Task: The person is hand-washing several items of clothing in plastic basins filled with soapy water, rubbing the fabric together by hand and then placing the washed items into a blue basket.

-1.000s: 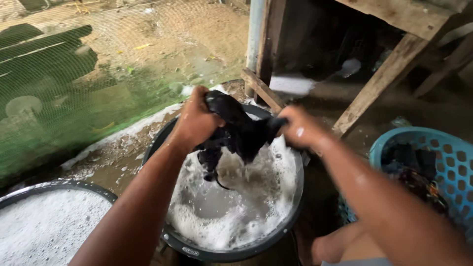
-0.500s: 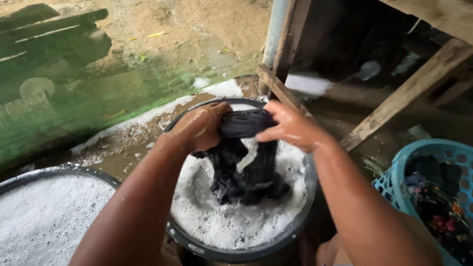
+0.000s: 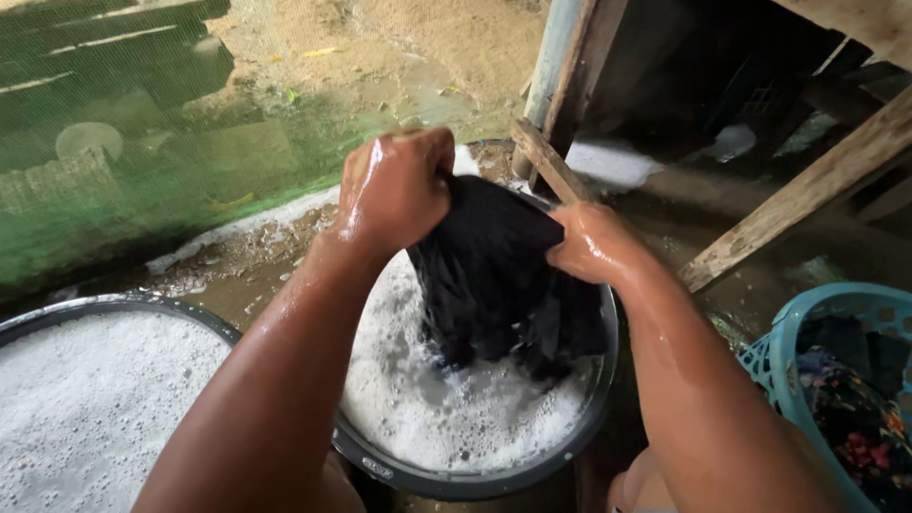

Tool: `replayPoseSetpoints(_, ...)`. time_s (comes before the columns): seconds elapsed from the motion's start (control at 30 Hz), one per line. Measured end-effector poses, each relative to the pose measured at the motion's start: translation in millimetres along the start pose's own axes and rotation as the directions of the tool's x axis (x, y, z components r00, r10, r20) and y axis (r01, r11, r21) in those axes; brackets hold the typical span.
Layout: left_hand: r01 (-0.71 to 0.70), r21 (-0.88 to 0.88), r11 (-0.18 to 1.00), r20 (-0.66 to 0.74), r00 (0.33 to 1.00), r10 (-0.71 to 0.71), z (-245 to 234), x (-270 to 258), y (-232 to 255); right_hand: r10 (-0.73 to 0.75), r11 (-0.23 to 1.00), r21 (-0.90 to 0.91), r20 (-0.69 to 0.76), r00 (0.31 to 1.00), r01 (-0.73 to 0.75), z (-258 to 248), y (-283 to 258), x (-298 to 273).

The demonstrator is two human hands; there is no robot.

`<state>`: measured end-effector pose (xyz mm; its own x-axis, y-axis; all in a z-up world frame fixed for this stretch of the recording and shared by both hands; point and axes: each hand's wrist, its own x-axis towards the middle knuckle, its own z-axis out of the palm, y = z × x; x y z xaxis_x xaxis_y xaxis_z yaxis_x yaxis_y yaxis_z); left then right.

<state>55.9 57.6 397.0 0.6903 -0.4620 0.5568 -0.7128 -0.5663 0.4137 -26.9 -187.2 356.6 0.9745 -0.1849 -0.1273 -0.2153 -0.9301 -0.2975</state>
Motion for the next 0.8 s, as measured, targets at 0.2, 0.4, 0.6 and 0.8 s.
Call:
replayPoseSetpoints(0.2,-0.035,-0.175,0.984,-0.088,0.996,0.020,25,0,-31,0.010,0.706,0.708,-0.055,0.998,0.032,8,19,9)
replayPoseSetpoints(0.4,0.339,-0.663,0.667,0.286,0.939,-0.192,50,5,-59,-0.254,0.792,0.433,-0.409,0.877,0.431,-35,13,-6)
replayPoseSetpoints(0.6,0.326,-0.210,0.922,0.767,0.639,-0.051,51,-7,-26,-0.231,0.690,0.497,-0.537,0.811,0.526,-40,1,-11)
replayPoseSetpoints(0.8,0.593,-0.405,0.696,0.731,0.667,-0.142,58,-12,-31,-0.192,0.704,0.533,-0.492,0.849,0.469,-20,27,11)
